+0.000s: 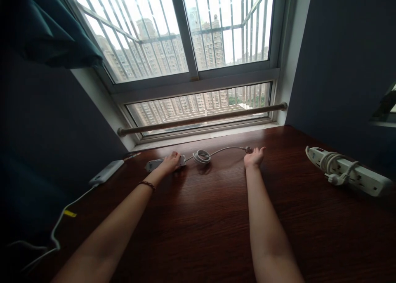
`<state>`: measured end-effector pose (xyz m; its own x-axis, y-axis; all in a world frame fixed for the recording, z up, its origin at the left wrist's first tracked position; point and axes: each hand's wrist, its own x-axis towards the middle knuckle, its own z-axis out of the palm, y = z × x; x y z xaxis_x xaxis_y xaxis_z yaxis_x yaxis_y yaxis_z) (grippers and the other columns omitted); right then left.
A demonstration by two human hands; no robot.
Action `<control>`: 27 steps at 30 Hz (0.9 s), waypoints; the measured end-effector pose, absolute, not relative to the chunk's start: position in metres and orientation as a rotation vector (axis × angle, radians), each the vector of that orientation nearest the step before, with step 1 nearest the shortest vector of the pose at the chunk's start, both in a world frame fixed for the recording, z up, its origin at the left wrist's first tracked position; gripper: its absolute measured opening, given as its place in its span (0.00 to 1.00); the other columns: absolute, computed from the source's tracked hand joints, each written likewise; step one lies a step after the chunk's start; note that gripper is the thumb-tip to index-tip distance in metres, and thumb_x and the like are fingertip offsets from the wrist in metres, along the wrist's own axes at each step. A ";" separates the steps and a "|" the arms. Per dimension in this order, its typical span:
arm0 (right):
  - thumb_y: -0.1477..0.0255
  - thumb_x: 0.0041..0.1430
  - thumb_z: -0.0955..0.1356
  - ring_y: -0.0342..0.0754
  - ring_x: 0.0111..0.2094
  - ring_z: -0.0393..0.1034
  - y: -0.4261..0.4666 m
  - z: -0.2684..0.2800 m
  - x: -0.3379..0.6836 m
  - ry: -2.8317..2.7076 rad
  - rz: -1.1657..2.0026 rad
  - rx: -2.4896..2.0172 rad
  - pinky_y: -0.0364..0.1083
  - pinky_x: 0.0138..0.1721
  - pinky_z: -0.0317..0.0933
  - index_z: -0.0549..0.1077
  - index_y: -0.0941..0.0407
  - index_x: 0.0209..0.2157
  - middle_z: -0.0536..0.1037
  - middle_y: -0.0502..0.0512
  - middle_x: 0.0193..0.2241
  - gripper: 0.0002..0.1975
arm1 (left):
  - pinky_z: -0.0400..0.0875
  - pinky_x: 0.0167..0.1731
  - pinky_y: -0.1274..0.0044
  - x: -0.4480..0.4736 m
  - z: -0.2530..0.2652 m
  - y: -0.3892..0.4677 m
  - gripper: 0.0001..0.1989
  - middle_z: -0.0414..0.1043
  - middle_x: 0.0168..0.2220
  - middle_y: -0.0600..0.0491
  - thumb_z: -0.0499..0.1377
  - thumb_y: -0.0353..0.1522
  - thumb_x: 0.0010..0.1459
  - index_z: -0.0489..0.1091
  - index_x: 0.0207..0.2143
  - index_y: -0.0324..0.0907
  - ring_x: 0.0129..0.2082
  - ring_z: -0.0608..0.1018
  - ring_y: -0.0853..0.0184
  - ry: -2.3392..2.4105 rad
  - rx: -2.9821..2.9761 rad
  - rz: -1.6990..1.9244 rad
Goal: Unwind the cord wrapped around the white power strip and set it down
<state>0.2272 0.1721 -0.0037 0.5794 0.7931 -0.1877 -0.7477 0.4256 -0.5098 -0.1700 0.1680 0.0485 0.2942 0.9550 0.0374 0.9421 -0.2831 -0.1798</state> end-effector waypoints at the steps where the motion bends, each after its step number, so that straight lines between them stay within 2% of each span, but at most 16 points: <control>1: 0.49 0.57 0.53 0.44 0.60 0.50 0.172 -0.003 0.227 -0.093 0.954 -0.600 0.54 0.56 0.54 0.62 0.58 0.49 0.50 0.63 0.59 0.31 | 0.55 0.52 0.54 -0.170 0.048 0.169 0.34 0.51 0.59 0.35 0.57 0.28 0.51 0.49 0.59 0.39 0.55 0.64 0.50 -1.773 -2.394 0.113; 11: 0.51 0.58 0.52 0.42 0.60 0.52 0.173 -0.006 0.223 -0.115 0.880 -0.700 0.53 0.54 0.57 0.65 0.57 0.48 0.52 0.60 0.61 0.29 | 0.55 0.51 0.55 -0.169 0.051 0.175 0.27 0.58 0.58 0.37 0.52 0.27 0.53 0.54 0.57 0.42 0.58 0.62 0.54 -1.854 -2.483 0.063; 15: 0.51 0.58 0.53 0.42 0.60 0.52 0.172 -0.007 0.220 -0.119 0.870 -0.713 0.54 0.54 0.56 0.66 0.56 0.48 0.53 0.59 0.61 0.29 | 0.56 0.51 0.56 -0.172 0.052 0.175 0.26 0.57 0.59 0.39 0.51 0.29 0.55 0.55 0.57 0.44 0.59 0.60 0.56 -1.907 -2.527 0.064; 20: 0.52 0.59 0.53 0.42 0.56 0.58 0.173 -0.005 0.217 -0.125 0.796 -0.750 0.53 0.51 0.60 0.67 0.57 0.47 0.58 0.60 0.58 0.28 | 0.42 0.55 0.51 -0.172 0.045 0.168 0.28 0.49 0.63 0.39 0.51 0.36 0.57 0.51 0.60 0.42 0.64 0.47 0.53 -1.977 -2.494 -0.045; 22: 0.53 0.59 0.53 0.41 0.55 0.59 0.174 -0.002 0.215 -0.128 0.754 -0.755 0.50 0.50 0.61 0.68 0.56 0.47 0.60 0.59 0.57 0.27 | 0.39 0.56 0.50 -0.161 0.038 0.157 0.29 0.42 0.64 0.38 0.47 0.40 0.60 0.47 0.61 0.39 0.65 0.41 0.52 -2.043 -2.415 -0.203; 23: 0.54 0.60 0.54 0.41 0.54 0.60 0.174 0.000 0.213 -0.129 0.739 -0.754 0.49 0.50 0.62 0.68 0.56 0.46 0.62 0.58 0.56 0.26 | 0.41 0.56 0.50 -0.151 0.033 0.148 0.29 0.40 0.65 0.37 0.44 0.40 0.61 0.44 0.62 0.38 0.65 0.40 0.52 -2.081 -2.364 -0.300; 25: 0.55 0.60 0.55 0.40 0.51 0.63 0.172 0.002 0.209 -0.131 0.726 -0.753 0.46 0.48 0.64 0.69 0.55 0.45 0.65 0.56 0.53 0.23 | 0.45 0.58 0.56 -0.125 0.022 0.127 0.29 0.38 0.65 0.39 0.45 0.40 0.61 0.43 0.62 0.39 0.65 0.43 0.55 -2.243 -2.220 -0.894; 27: 0.56 0.60 0.57 0.40 0.48 0.65 0.169 0.004 0.203 -0.140 0.735 -0.756 0.43 0.45 0.65 0.70 0.54 0.44 0.69 0.54 0.49 0.21 | 0.48 0.60 0.65 -0.092 0.010 0.103 0.28 0.43 0.64 0.40 0.46 0.40 0.61 0.45 0.60 0.38 0.64 0.48 0.60 -2.241 -2.096 -1.501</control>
